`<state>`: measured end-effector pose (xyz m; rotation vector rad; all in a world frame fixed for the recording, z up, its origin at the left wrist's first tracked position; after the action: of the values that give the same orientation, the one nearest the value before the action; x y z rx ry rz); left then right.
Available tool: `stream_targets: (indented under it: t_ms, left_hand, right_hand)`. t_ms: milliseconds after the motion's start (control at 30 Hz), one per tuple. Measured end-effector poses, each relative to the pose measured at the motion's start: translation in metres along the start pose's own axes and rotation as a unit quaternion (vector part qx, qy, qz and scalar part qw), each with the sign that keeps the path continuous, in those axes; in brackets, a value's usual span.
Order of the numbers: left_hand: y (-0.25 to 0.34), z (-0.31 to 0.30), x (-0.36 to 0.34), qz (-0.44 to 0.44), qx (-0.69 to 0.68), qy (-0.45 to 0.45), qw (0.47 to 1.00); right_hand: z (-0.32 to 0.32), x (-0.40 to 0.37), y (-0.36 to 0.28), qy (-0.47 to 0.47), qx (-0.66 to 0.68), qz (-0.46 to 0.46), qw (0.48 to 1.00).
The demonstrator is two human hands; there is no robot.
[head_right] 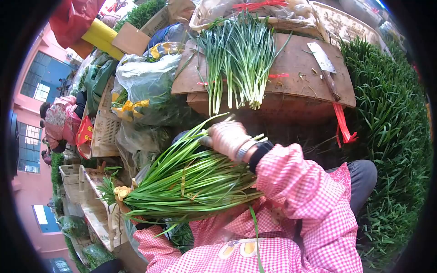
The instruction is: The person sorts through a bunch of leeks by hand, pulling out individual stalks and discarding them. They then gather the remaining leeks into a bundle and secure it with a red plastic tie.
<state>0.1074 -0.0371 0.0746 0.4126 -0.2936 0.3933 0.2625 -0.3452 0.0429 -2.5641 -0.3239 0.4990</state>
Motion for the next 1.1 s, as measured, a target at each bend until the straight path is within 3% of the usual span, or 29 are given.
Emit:
stream_targets:
  t_ms: [67, 100, 133, 167, 233, 267, 300, 367, 433, 500, 533, 567, 633, 700, 767, 833, 900, 933, 1033, 1100]
  left_hand:
    - [0.010, -0.010, -0.006, 0.017, 0.042, 0.043, 0.998]
    - [0.017, -0.017, -0.010, 0.030, 0.059, 0.067, 0.996]
    - [0.020, -0.016, -0.013, 0.043, 0.070, 0.069, 0.994]
    - [0.022, -0.013, -0.013, 0.057, 0.082, 0.071, 0.992]
    - [0.008, 0.005, -0.006, 0.043, 0.030, -0.002, 0.999]
    - [0.006, 0.007, -0.007, 0.049, 0.019, 0.005, 0.999]
    - [0.002, 0.011, -0.004, 0.052, 0.005, 0.007, 0.999]
    - [0.000, 0.010, -0.002, 0.041, 0.026, 0.022, 0.999]
    - [0.000, 0.007, -0.001, 0.061, 0.077, 0.033, 0.995]
    - [-0.002, 0.015, 0.000, 0.079, 0.109, 0.024, 0.991]
    - [0.002, 0.016, 0.000, 0.085, 0.132, 0.007, 0.988]
    - [0.006, 0.017, 0.001, 0.092, 0.152, -0.015, 0.984]
    - [0.011, 0.022, 0.005, 0.092, 0.170, -0.055, 0.980]
    - [0.017, 0.008, -0.001, 0.071, 0.167, -0.009, 0.983]
    - [0.023, -0.001, -0.007, 0.061, 0.193, -0.013, 0.979]
    - [0.030, -0.014, -0.015, 0.070, 0.228, 0.007, 0.971]
    - [0.024, -0.013, -0.019, 0.078, 0.241, 0.029, 0.967]
    - [0.030, -0.026, -0.022, 0.083, 0.256, 0.042, 0.962]
    - [0.042, -0.052, -0.027, 0.100, 0.255, 0.076, 0.959]
    - [0.051, -0.074, -0.034, 0.127, 0.242, 0.128, 0.953]
  right_hand:
    - [-0.018, -0.016, -0.028, 0.067, 0.178, -0.146, 0.971]
    - [-0.029, -0.032, -0.036, 0.084, 0.288, -0.233, 0.925]
    - [-0.024, -0.040, -0.030, -0.158, 0.447, -0.055, 0.879]
    - [-0.035, -0.047, -0.029, -0.231, 0.465, -0.062, 0.852]
    - [-0.025, -0.042, -0.011, -0.193, 0.471, -0.065, 0.858]
    - [-0.023, -0.041, -0.003, -0.144, 0.260, -0.084, 0.951]
    - [-0.017, -0.047, 0.000, -0.090, 0.022, -0.118, 0.989]
    - [-0.001, -0.062, 0.002, -0.226, 0.092, -0.026, 0.969]
    - [-0.007, -0.082, -0.021, -0.289, 0.290, -0.103, 0.907]
    - [-0.036, -0.067, -0.026, -0.031, 0.179, -0.271, 0.945]
    - [-0.058, -0.051, -0.027, 0.090, 0.112, -0.251, 0.957]
    - [-0.067, -0.026, -0.022, 0.119, 0.030, -0.195, 0.973]
    - [-0.078, -0.030, -0.022, 0.174, 0.060, -0.232, 0.955]
    - [-0.069, -0.035, -0.013, 0.153, 0.052, -0.243, 0.956]
    - [-0.068, -0.022, 0.038, 0.166, 0.053, -0.112, 0.978]
    - [-0.057, -0.024, 0.075, 0.093, 0.217, -0.099, 0.967]
    - [-0.055, -0.029, 0.099, 0.048, 0.255, -0.093, 0.961]
    - [-0.040, -0.027, 0.128, -0.074, 0.459, 0.098, 0.880]
    - [-0.064, -0.045, 0.149, -0.042, 0.463, 0.135, 0.875]
    - [-0.066, -0.039, 0.195, 0.110, 0.263, 0.097, 0.954]
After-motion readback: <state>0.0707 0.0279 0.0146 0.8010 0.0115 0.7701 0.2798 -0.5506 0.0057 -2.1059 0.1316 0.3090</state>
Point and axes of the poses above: each hand's wrist, its own x-axis towards the middle knuckle, its own z-axis out of the palm, y = z × x, the point moved 9 cm from there along x, towards the middle knuckle, and after that the axes turned 14 degrees about z, right-handed, at the moved point
